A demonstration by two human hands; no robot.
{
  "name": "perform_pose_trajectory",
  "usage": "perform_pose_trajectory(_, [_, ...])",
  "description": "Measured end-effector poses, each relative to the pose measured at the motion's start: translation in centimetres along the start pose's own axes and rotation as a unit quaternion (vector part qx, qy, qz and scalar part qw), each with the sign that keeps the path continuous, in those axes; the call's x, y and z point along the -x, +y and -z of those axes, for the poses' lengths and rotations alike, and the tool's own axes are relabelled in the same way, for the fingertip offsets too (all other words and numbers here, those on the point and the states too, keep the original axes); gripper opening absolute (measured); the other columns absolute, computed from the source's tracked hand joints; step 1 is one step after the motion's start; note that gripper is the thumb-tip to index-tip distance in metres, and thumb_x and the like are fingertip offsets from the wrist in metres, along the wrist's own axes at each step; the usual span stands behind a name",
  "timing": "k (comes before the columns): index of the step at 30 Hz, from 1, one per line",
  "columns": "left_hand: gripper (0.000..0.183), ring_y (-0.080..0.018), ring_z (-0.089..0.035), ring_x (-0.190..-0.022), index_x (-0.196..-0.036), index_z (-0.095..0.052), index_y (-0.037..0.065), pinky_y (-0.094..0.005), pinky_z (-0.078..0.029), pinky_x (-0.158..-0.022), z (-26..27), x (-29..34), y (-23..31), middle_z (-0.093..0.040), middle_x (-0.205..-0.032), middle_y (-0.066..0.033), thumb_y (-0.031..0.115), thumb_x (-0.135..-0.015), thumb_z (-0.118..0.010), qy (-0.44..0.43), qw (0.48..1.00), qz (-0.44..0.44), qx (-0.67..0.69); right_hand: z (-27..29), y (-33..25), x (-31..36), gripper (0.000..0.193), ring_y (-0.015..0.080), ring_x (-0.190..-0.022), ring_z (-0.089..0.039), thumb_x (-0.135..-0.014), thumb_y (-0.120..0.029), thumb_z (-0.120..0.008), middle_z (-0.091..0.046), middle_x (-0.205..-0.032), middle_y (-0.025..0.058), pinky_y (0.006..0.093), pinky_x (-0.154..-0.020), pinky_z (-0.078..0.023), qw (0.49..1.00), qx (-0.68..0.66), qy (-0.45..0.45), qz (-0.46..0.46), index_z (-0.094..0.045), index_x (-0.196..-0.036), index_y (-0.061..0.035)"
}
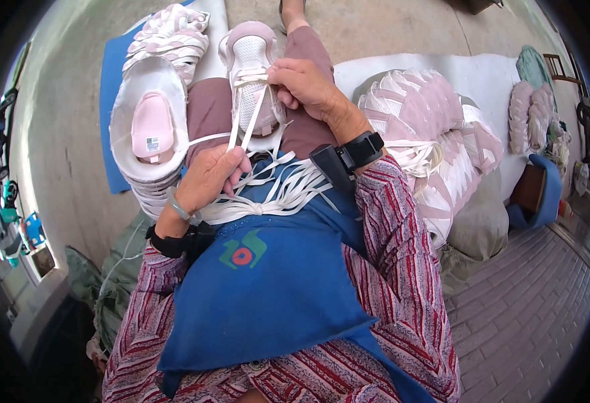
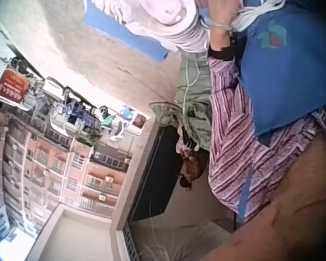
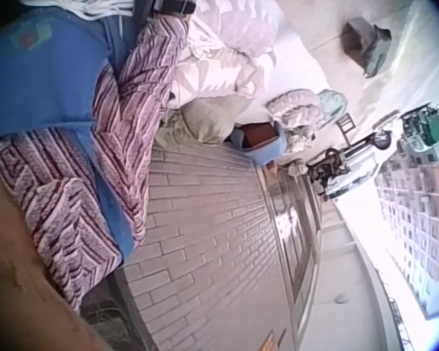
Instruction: Lacing a pair of white and pink sneakers by hand.
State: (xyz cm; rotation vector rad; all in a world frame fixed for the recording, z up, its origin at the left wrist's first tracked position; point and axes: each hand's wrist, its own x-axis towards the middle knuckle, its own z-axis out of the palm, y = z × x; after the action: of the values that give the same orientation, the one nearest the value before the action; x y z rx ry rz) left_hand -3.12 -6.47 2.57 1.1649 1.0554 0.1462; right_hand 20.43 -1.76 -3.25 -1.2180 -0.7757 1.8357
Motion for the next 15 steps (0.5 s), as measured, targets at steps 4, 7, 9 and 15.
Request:
perform_pose_trajectory(4, [0.039, -0.0073, -0.048, -0.052, -0.084, -0.060, 0.003, -0.0212, -0.042, -0.048, 0.5, 0.7, 0.1, -0.052, -0.063, 0.0006, 0.034, -0.099, -0.043, -0.078, 0.997, 0.014, -0.022, -0.1, -0.7, -0.2, 0.017, 0.0051, -0.047, -0.044, -0.089, -0.020, -0.055, -0.052, -0.063, 0.0012, 0.0212, -0.038, -0.032, 0.990, 0.126, 0.044, -0.054, -0.057, -0.086, -0.0028])
perform_pose_trajectory(7, [0.038, -0.0067, -0.048, -0.054, -0.084, -0.061, 0.004, -0.0214, -0.041, -0.050, 0.6, 0.8, 0.0, -0.052, -0.063, 0.0011, 0.033, -0.099, -0.043, -0.058, 0.998, -0.009, -0.010, -0.9, -0.3, 0.5, 0.022, 0.0049, -0.045, -0.046, -0.090, -0.024, -0.055, -0.056, -0.065, 0.0016, 0.0213, -0.036, -0.032, 0.953, 0.263, 0.149, 0.001, -0.058, -0.087, -0.0027])
perform_pose_trajectory(9, [0.038, -0.0064, -0.048, -0.056, -0.084, -0.061, 0.004, -0.0217, -0.041, -0.051, 0.3, 1.0, 0.3, -0.052, -0.063, 0.0013, 0.033, -0.100, -0.042, -0.042, 0.999, -0.025, -0.015, -1.3, -0.9, 2.8, 0.029, 0.0054, -0.048, -0.049, -0.092, -0.031, -0.053, -0.058, -0.068, 0.0028, 0.0206, -0.038, -0.035, 0.943, 0.314, 0.102, -0.046, -0.060, -0.092, -0.0023])
perform_pose_trajectory(15, [0.036, -0.0074, -0.047, -0.059, -0.086, -0.060, 0.002, -0.0237, -0.042, -0.056, -1.8, 0.5, 0.6, -0.051, -0.064, 0.0010, 0.031, -0.100, -0.043, -0.130, 0.988, -0.031, -0.075, -6.3, 1.4, 6.2, 0.032, 0.0054, -0.064, -0.055, -0.093, -0.029, -0.056, -0.061, -0.079, 0.0037, 0.0173, -0.052, -0.043, 0.997, -0.051, -0.013, -0.056, -0.061, -0.103, 0.0013])
